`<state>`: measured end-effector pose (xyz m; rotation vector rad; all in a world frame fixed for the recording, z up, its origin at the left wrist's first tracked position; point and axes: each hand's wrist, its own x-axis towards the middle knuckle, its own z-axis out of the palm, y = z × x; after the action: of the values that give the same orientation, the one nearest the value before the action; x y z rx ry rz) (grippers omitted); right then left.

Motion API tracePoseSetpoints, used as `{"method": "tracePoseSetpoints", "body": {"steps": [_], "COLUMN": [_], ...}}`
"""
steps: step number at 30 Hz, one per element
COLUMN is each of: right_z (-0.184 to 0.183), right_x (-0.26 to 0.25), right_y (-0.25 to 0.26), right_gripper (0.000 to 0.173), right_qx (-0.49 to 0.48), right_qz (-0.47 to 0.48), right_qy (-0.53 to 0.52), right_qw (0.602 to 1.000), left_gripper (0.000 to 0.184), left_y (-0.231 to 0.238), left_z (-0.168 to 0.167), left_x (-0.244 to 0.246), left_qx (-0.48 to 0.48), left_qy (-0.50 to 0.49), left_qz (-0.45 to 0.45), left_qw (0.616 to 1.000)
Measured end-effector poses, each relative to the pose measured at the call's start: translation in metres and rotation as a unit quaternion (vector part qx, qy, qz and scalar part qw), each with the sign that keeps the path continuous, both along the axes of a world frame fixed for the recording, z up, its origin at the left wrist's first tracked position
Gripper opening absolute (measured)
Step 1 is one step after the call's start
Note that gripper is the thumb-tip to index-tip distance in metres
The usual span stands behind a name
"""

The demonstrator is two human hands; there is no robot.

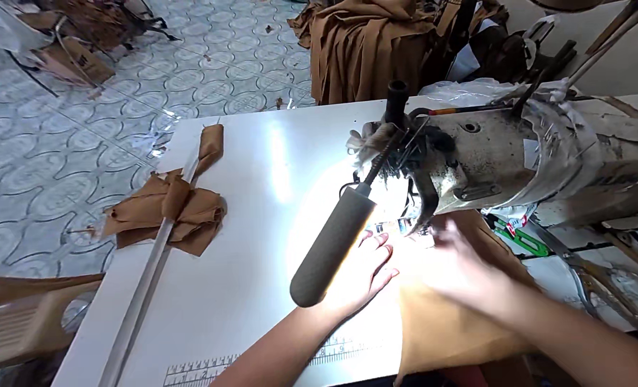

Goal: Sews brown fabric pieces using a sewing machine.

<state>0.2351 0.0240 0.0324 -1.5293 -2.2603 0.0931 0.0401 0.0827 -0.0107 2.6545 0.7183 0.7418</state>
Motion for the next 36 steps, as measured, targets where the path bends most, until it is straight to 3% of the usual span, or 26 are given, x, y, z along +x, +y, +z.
{"method": "tracePoseSetpoints", "body": {"steps": [4,8,11,15,18,27,31,33,36], "right_z": [-0.019,-0.041,-0.028,-0.014,-0.008,-0.004,-0.007,-0.016,-0.024], "right_x": [-0.034,-0.038,-0.03,-0.022,-0.02,-0.027,-0.016,-0.003,0.017], "right_y": [-0.056,-0.067,-0.067,-0.066,-0.064,-0.061,-0.028,-0.01,0.002], "right_gripper": [0.054,0.038,0.035,0.037,0.038,0.038,0.029,0.029,0.049], "right_qx": [0.105,0.059,-0.008,-0.103,-0.125,-0.067,0.04,0.001,-0.172], "right_qz": [0.06,0.015,0.02,0.021,0.016,0.042,0.04,0.06,0.054], "right_qy": [-0.078,-0.083,-0.007,0.188,0.225,0.117,0.175,0.177,0.05], "right_qw": [0.99,0.995,1.0,0.976,0.966,0.99,0.983,0.982,0.982], "left_gripper": [0.027,0.021,0.02,0.02,0.021,0.013,0.013,0.015,0.017], "left_y": [0.006,0.008,0.0,-0.003,0.0,0.007,0.004,0.003,-0.001], "left_z": [0.001,-0.005,-0.009,-0.012,-0.016,-0.02,-0.012,-0.008,-0.005], "left_x": [-0.005,-0.01,-0.006,-0.004,-0.003,-0.004,-0.009,-0.01,-0.011], "left_qx": [-0.004,0.011,0.019,0.06,0.092,0.153,0.125,0.106,0.081], "left_qy": [-0.038,-0.008,-0.033,-0.064,-0.08,-0.099,-0.036,-0.02,-0.008], "left_qz": [0.069,0.061,0.023,0.012,0.005,-0.036,-0.083,-0.105,-0.11], "left_qw": [0.997,0.998,0.999,0.996,0.992,0.983,0.988,0.989,0.991]}}
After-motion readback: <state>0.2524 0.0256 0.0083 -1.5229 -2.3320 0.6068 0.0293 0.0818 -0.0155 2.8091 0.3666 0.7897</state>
